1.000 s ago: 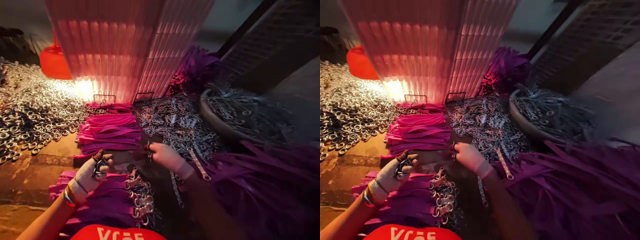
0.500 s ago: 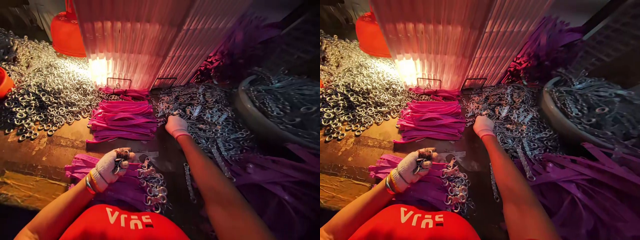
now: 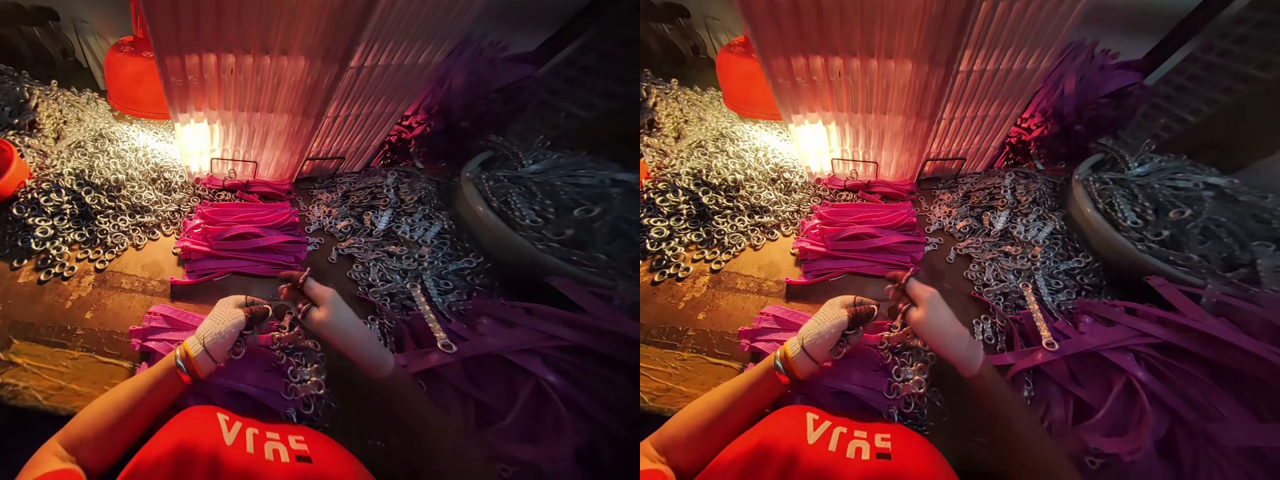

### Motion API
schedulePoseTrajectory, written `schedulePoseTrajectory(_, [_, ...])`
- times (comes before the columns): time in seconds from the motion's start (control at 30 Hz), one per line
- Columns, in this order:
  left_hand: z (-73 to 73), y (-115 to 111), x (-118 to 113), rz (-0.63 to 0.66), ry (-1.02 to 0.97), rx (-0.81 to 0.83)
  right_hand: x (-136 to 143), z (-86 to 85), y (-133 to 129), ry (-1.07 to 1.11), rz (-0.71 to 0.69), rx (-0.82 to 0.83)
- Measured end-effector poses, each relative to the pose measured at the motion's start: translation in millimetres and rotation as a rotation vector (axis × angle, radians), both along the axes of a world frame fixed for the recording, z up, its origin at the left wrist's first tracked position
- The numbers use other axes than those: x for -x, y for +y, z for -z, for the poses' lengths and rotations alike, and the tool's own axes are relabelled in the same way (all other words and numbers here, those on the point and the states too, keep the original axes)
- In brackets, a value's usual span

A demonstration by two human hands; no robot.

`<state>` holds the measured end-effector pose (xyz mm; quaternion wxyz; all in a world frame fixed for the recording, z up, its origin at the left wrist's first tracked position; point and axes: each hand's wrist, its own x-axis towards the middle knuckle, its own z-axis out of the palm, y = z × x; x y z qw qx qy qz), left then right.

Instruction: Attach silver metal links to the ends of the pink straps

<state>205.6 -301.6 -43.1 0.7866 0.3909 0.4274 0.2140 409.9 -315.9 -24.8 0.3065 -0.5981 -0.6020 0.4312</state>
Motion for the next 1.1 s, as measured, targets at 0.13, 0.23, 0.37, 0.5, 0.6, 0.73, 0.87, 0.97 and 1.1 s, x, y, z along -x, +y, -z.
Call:
schedulePoseTrajectory(0.13, [4.2,-0.1,-3.9,-0.094,-0.073,0.032,34.5,-6.1,-19.6,0.242,-0.030,0.048])
schedulePoseTrajectory(0.23, [2.9,2.3,-1.7,-0.130,-0.257,0.390,40.0,-1.1,-20.0,0.312,0.151,0.033])
schedulePoseTrajectory(0.37, [1.1,2.0,1.6,-0.209,-0.322,0.549,42.9,7.4,-20.6,0.341,0.232,-0.004])
schedulePoseTrajectory(0.5, [3.3,-3.3,1.7,-0.162,-0.204,0.266,46.3,11.2,-23.5,0.227,0.239,-0.131])
schedulePoseTrajectory(0.6, [1.3,-6.4,2.3,-0.067,-0.071,0.040,46.1,13.6,-25.8,0.145,0.251,-0.170])
schedulePoseTrajectory(0.73, [-4.5,-7.6,2.8,-0.037,0.042,-0.032,45.4,17.2,-29.8,0.131,0.255,-0.178])
schedulePoseTrajectory(0.87, [-3.3,-7.3,2.3,-0.021,0.002,-0.017,42.8,20.0,-35.2,0.174,0.264,-0.113])
schedulePoseTrajectory(0.97, [-2.3,-7.2,2.4,0.014,0.004,-0.018,37.1,23.4,-38.5,0.189,0.276,-0.080])
schedulePoseTrajectory(1.1, [-5.5,-7.3,1.3,0.055,0.085,-0.006,31.4,27.7,-39.7,0.172,0.221,-0.077])
